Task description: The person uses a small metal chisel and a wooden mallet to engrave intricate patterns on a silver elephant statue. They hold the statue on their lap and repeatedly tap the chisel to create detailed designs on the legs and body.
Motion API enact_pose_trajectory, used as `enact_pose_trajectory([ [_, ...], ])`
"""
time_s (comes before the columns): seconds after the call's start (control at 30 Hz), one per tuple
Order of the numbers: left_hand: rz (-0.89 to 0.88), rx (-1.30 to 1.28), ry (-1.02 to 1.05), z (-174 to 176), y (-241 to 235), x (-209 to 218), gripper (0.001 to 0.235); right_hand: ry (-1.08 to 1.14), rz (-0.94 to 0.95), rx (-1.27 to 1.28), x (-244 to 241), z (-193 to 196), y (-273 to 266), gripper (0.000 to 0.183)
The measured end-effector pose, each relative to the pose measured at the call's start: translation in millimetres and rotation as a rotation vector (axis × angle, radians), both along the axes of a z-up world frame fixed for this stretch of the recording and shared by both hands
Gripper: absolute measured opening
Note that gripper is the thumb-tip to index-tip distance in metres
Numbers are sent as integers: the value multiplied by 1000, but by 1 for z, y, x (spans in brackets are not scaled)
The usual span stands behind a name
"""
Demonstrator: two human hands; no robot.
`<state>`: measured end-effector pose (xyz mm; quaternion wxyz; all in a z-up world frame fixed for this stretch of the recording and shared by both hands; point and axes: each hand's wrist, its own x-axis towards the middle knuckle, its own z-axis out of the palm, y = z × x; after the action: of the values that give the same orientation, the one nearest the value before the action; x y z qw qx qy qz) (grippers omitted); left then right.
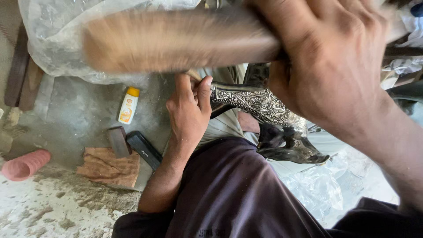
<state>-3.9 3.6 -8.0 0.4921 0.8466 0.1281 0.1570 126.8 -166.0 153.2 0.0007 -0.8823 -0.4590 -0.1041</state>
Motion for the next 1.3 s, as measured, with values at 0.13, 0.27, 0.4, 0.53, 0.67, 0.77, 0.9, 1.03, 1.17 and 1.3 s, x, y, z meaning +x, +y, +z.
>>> enact_pose_trajectory([
  [0.13,7,54,-5,0,0,2,26,-40,-28,-7,-3,4,-4,41],
  [0.27,3,14,-6,-2,0,-5,26,-38,-26,-10,-4,3,-2,38],
  [0.4,7,29,-13,-4,-1,-3,23,-53,-15,-13,-4,4,-2,34],
  [0.53,-5,15,1,-8,-2,-10,23,-26,-1,-11,-3,3,-2,31],
  [0.67,-1,55,-8,-10,-2,-7,23,-39,0,-3,-2,-2,-1,27],
  [0.77,-9,55,-14,-11,-2,-9,24,-23,2,6,-1,-5,-2,25],
  [0.9,-21,-11,-18,-7,-3,-11,25,-16,-8,12,0,-9,-3,22],
  [1.03,-29,45,-9,-6,-3,-10,25,-10,-34,4,-5,-14,-6,19],
  [1.17,-47,55,-32,-7,-3,-15,23,-3,-49,-2,-13,-20,-12,17],
  [1.3,-63,69,-3,-9,-3,-17,23,-17,-57,5,-12,-25,-15,15],
])
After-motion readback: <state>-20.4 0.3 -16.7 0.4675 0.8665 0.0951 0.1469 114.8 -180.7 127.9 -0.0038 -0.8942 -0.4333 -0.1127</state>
